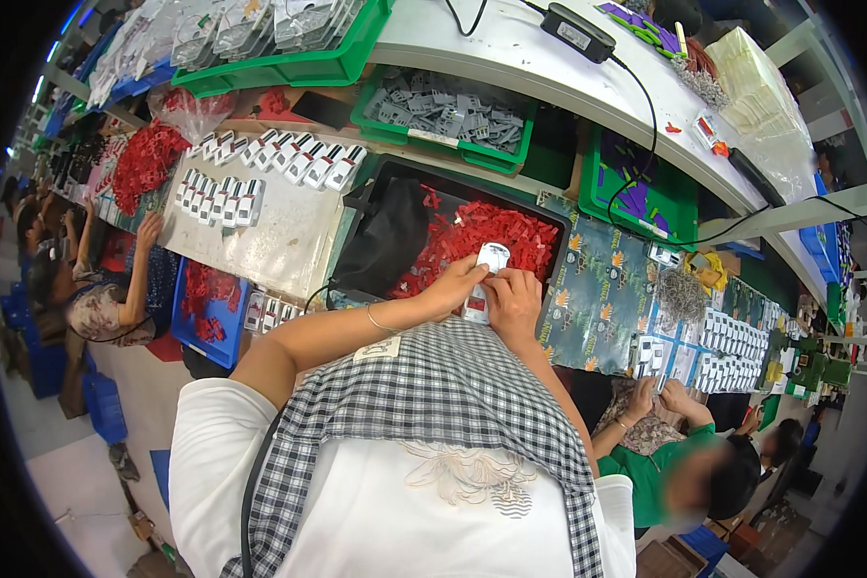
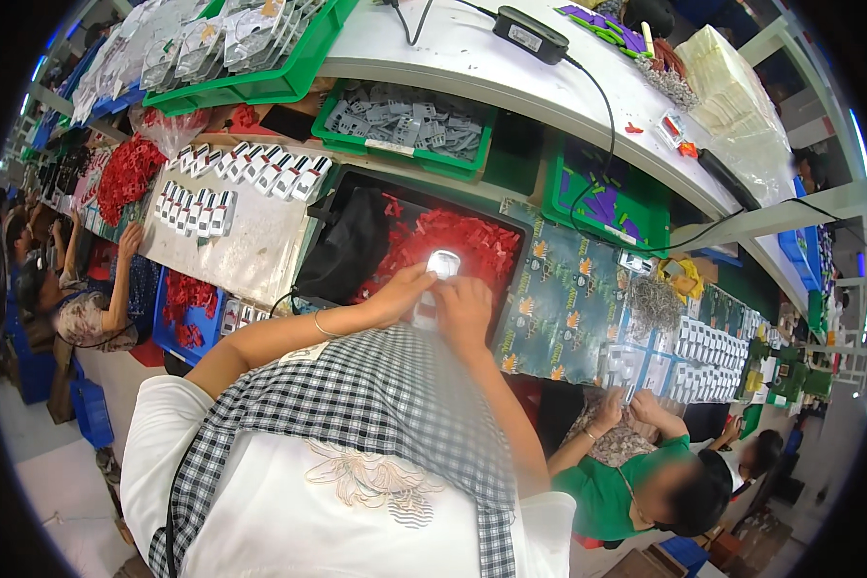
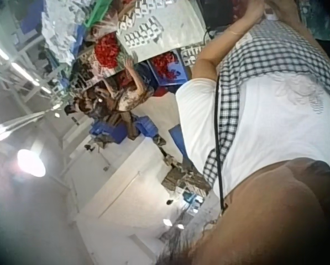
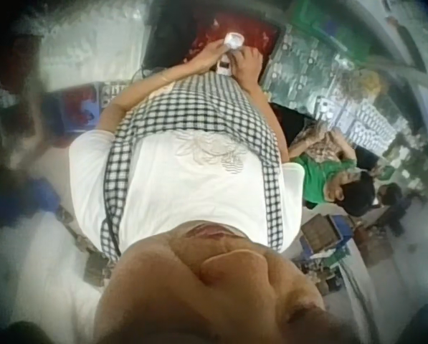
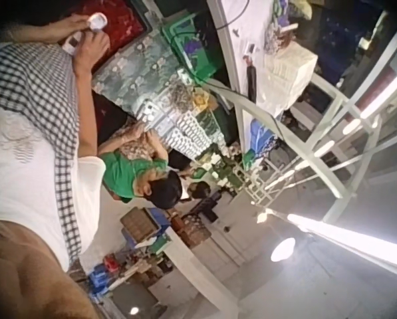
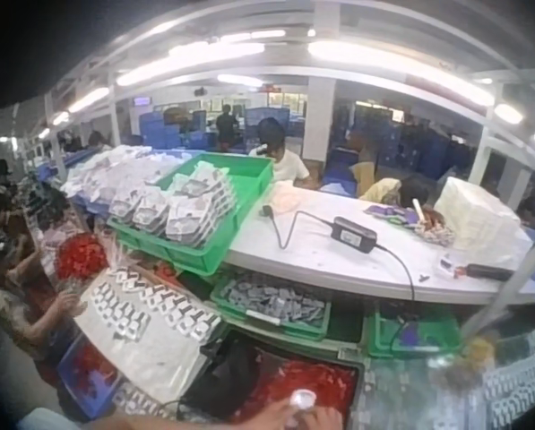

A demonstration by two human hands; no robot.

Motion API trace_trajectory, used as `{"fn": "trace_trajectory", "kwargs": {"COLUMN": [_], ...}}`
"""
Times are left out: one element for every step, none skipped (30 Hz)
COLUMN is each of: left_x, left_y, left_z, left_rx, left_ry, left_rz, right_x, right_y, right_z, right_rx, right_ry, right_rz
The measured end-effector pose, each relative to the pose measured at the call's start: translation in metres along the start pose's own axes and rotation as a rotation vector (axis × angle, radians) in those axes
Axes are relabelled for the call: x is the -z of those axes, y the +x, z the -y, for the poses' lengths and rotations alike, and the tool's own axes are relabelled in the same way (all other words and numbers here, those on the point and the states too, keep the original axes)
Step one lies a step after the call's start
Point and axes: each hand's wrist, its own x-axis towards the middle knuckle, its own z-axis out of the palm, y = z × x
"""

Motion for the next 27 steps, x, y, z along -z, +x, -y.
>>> {"fn": "trace_trajectory", "kwargs": {"left_x": [0.000, 0.000, 0.000, 0.000, 0.000, 0.000, -0.001, -0.001, -0.001, 0.000, 0.000, 0.002, 0.004, 0.006, 0.006, 0.007, 0.007, 0.007, 0.007, 0.006, 0.005, 0.002, 0.000, 0.000, 0.000, 0.000, 0.000], "left_y": [0.000, 0.001, 0.001, 0.002, 0.003, 0.003, 0.003, 0.003, 0.003, 0.003, 0.003, 0.004, 0.006, 0.007, 0.007, 0.007, 0.007, 0.007, 0.007, 0.006, 0.006, 0.005, 0.004, 0.003, 0.003, 0.003, 0.003], "left_z": [0.000, -0.001, -0.001, -0.001, -0.002, -0.001, -0.001, 0.000, 0.001, 0.002, 0.003, 0.004, 0.005, 0.007, 0.008, 0.009, 0.009, 0.009, 0.008, 0.006, 0.004, 0.002, -0.001, -0.004, -0.007, -0.010, -0.012], "left_rx": [-0.013, -0.054, -0.027, -0.006, 0.034, 0.015, 0.039, 0.077, 0.064, 0.048, 0.033, 0.035, 0.029, 0.038, 0.025, 0.046, 0.066, 0.066, 0.055, 0.056, 0.044, 0.036, 0.013, 0.027, -0.006, -0.023, -0.041], "left_ry": [0.002, 0.002, 0.003, 0.000, 0.012, -0.002, -0.055, -0.110, -0.106, -0.080, -0.054, -0.055, -0.029, 0.017, -0.002, -0.025, -0.047, -0.047, -0.044, -0.023, -0.038, -0.072, -0.126, -0.104, -0.049, 0.023, 0.007], "left_rz": [0.028, 0.072, 0.055, 0.073, 0.081, 0.091, 0.088, 0.090, 0.084, 0.085, 0.085, 0.084, 0.114, 0.134, 0.143, 0.148, 0.153, 0.153, 0.151, 0.137, 0.149, 0.108, 0.083, 0.067, 0.067, 0.056, 0.066], "right_x": [0.001, 0.002, 0.003, 0.004, 0.005, 0.005, 0.006, 0.007, 0.007, 0.007, 0.006, 0.006, 0.005, 0.005, 0.004, 0.004, 0.004, 0.004, 0.004, 0.005, 0.006, 0.007, 0.008, 0.010, 0.011, 0.013, 0.015], "right_y": [0.001, 0.002, 0.003, 0.004, 0.005, 0.005, 0.005, 0.005, 0.004, 0.003, 0.003, 0.002, 0.002, 0.001, 0.001, 0.001, 0.002, 0.002, 0.002, 0.002, 0.003, 0.004, 0.006, 0.007, 0.009, 0.011, 0.012], "right_z": [0.000, 0.000, 0.000, 0.000, 0.001, 0.001, 0.001, 0.001, 0.002, 0.002, 0.002, 0.002, 0.002, 0.002, 0.001, 0.001, 0.000, 0.000, 0.000, 0.001, 0.002, 0.003, 0.004, 0.005, 0.006, 0.007, 0.008], "right_rx": [-0.002, -0.013, -0.034, -0.023, -0.034, -0.045, -0.045, -0.045, -0.051, -0.046, -0.043, -0.041, -0.042, -0.059, -0.076, -0.077, -0.091, -0.119, -0.106, -0.107, -0.107, -0.108, -0.145, -0.179, -0.179, -0.184, -0.190], "right_ry": [-0.007, -0.024, -0.037, -0.039, -0.034, -0.029, -0.028, -0.021, -0.009, -0.013, -0.015, -0.017, -0.015, -0.002, 0.012, 0.013, 0.018, 0.025, 0.021, 0.025, 0.036, 0.029, 0.056, 0.084, 0.082, 0.127, 0.172], "right_rz": [0.004, -0.032, -0.055, -0.068, -0.072, -0.076, -0.077, -0.068, -0.058, -0.059, -0.056, -0.054, -0.052, -0.059, -0.066, -0.065, -0.072, -0.068, -0.078, -0.071, -0.068, -0.067, -0.082, -0.099, -0.098, -0.104, -0.110]}}
